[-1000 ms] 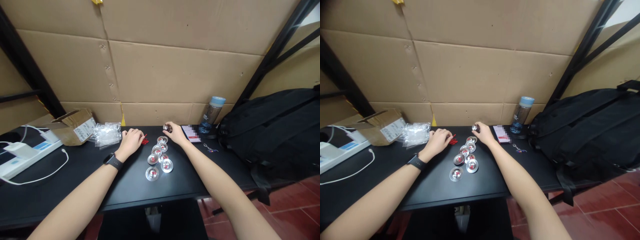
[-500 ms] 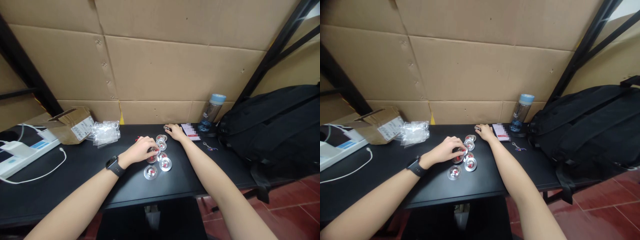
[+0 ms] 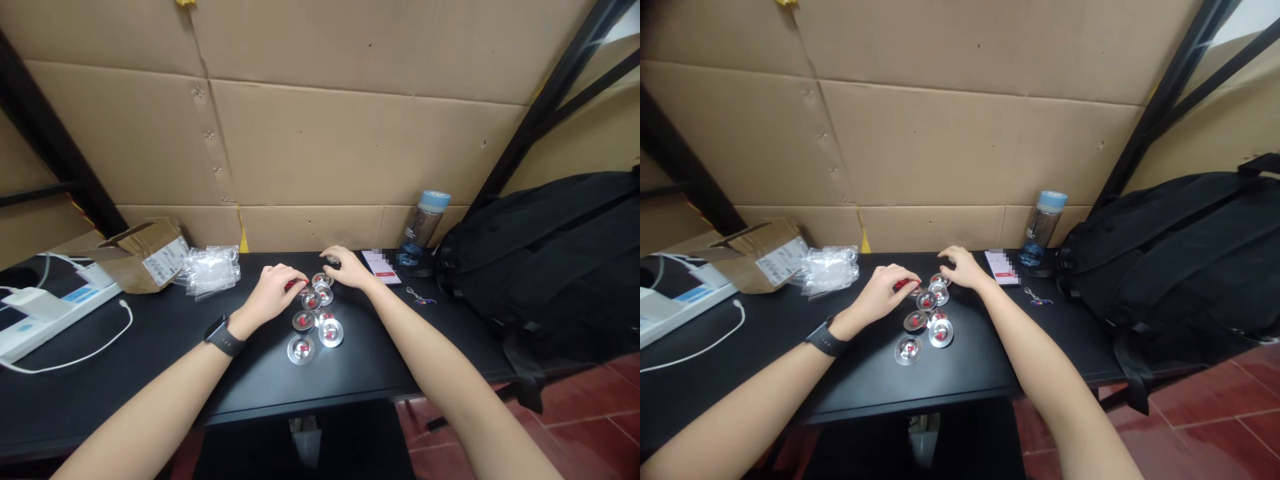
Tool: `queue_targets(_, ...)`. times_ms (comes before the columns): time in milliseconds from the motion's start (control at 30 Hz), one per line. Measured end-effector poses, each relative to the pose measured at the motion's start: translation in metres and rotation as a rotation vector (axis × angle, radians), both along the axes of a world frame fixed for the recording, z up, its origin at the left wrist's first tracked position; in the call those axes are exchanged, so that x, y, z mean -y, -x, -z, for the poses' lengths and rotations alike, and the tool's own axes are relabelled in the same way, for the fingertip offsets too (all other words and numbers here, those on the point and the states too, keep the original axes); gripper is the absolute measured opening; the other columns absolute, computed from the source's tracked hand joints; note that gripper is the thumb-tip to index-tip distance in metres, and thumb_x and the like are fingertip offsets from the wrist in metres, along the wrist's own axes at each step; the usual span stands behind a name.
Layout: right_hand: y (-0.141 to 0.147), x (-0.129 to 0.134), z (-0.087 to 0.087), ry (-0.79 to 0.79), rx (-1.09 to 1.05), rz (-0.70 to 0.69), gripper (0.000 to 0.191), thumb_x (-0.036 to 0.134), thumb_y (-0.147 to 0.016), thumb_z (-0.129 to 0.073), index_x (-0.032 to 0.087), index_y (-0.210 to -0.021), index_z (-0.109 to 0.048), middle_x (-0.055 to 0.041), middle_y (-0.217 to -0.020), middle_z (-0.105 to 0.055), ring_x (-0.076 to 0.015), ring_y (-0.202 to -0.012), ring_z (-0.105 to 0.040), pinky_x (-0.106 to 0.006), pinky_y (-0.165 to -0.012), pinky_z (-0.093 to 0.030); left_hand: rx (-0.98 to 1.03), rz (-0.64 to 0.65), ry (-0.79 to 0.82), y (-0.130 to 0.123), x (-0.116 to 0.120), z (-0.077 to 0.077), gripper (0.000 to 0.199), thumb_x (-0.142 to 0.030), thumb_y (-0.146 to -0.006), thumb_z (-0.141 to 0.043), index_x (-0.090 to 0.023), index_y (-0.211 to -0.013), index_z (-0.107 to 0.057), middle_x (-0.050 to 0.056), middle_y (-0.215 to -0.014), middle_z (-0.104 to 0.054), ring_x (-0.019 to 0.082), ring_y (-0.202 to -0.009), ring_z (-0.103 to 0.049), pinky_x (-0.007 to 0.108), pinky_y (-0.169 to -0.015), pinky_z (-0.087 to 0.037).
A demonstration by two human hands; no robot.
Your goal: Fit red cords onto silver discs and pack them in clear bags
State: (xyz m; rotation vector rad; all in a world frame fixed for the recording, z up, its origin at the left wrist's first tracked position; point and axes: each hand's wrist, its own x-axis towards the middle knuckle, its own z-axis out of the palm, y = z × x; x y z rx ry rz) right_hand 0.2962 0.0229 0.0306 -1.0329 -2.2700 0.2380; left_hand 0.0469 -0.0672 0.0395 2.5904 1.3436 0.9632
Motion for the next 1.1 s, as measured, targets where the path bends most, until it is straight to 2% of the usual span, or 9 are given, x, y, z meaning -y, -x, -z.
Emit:
queue_targets(67,0.011,0.019,-0.013,0.034,-0.064,-0.222,0.039,0.037,-0.085,-0.073,0.024,-0.122,-0.070,-0.0075,-0.125,-0.070,-0.0243,-0.111,-0.066,-0.040,-0.100,-0.050,0.004,-0.052,-0.028,0.001,0.000,-0.002,0.025,-0.038,-0.101,-0.052,-0.026,-0.099,-0.074,0.003,-0.102,-0.078,0.023,-0.099,-0.064,0.040,-0.089,-0.036)
queue_targets(133,0.023,0.035,-0.022,0.059,-0.047,-0.342,0.041,0.041,-0.080,-0.079,0.025,-0.117,-0.073,-0.0063,-0.119,-0.073,-0.0245,-0.109,-0.068,-0.037,-0.099,-0.051,0.007,-0.091,-0.050,0.002,0.000,-0.002,0.025,-0.038,-0.101,-0.053,-0.027,-0.100,-0.075,0.003,-0.104,-0.078,0.024,-0.100,-0.064,0.041,-0.089,-0.035)
queue_targets(267,0.040,0.050,-0.024,0.071,-0.087,-0.289,0.033,0.038,-0.080,-0.081,0.022,-0.108,-0.075,-0.0055,-0.104,-0.077,-0.0228,-0.094,-0.072,-0.034,-0.085,-0.054,0.021,-0.126,-0.080,0.004,-0.001,-0.001,0.024,-0.037,-0.100,-0.055,-0.026,-0.100,-0.077,0.004,-0.104,-0.078,0.024,-0.099,-0.066,0.042,-0.088,-0.033)
queue_targets(433,0.040,0.047,-0.017,0.136,-0.181,-0.288,0.043,0.030,-0.074,-0.085,0.024,-0.114,-0.072,-0.0030,-0.107,-0.077,-0.0209,-0.097,-0.072,-0.033,-0.087,-0.054,0.047,-0.104,-0.071,0.002,0.001,-0.003,0.020,-0.034,-0.099,-0.057,-0.027,-0.097,-0.076,0.002,-0.101,-0.078,0.023,-0.097,-0.066,0.042,-0.090,-0.034)
queue_targets(567,0.039,0.042,-0.013,0.138,-0.264,-0.213,0.041,0.030,-0.075,-0.083,0.023,-0.113,-0.070,-0.0032,-0.107,-0.076,-0.0197,-0.097,-0.071,-0.032,-0.084,-0.054,0.279,-0.131,-0.065,0.001,0.000,-0.004,0.021,-0.027,-0.100,-0.051,-0.025,-0.114,-0.065,0.002,-0.106,-0.076,0.020,-0.102,-0.067,0.039,-0.094,-0.042)
queue_targets(667,0.041,0.040,-0.012,0.182,-0.399,-0.158,0.038,0.032,-0.077,-0.081,0.022,-0.111,-0.069,-0.0052,-0.111,-0.075,-0.0196,-0.098,-0.070,-0.031,-0.080,-0.055,0.442,-0.204,-0.006,0.003,-0.003,-0.002,0.016,-0.027,-0.095,-0.055,-0.021,-0.108,-0.062,0.004,-0.103,-0.074,0.020,-0.097,-0.069,0.034,-0.087,-0.049)
queue_targets(833,0.048,0.045,-0.012,0.367,-0.579,-0.262,0.042,0.035,-0.075,-0.083,0.021,-0.110,-0.065,-0.0085,-0.116,-0.072,-0.0212,-0.104,-0.070,-0.031,-0.078,-0.058,0.479,-0.093,0.202,0.006,-0.012,0.008,0.024,-0.037,-0.091,-0.063,-0.022,-0.107,-0.071,0.005,-0.108,-0.076,0.022,-0.098,-0.071,0.033,-0.087,-0.054)
queue_targets(967,0.053,0.052,-0.012,0.444,-0.607,-0.329,0.042,0.036,-0.074,-0.083,0.020,-0.109,-0.065,-0.0088,-0.116,-0.070,-0.0213,-0.103,-0.071,-0.032,-0.081,-0.059,0.490,-0.052,0.213,0.004,-0.013,0.013,0.025,-0.038,-0.090,-0.063,-0.020,-0.103,-0.074,0.006,-0.106,-0.078,0.024,-0.098,-0.072,0.035,-0.089,-0.055)
queue_targets(1100,0.055,0.055,-0.011,0.411,-0.574,-0.302,0.043,0.031,-0.073,-0.082,0.021,-0.111,-0.064,-0.0079,-0.114,-0.070,-0.0195,-0.098,-0.072,-0.030,-0.080,-0.058,0.435,-0.051,0.202,0.003,-0.011,0.011,0.023,-0.035,-0.091,-0.058,-0.019,-0.100,-0.073,0.005,-0.099,-0.078,0.022,-0.090,-0.072,0.031,-0.082,-0.054)
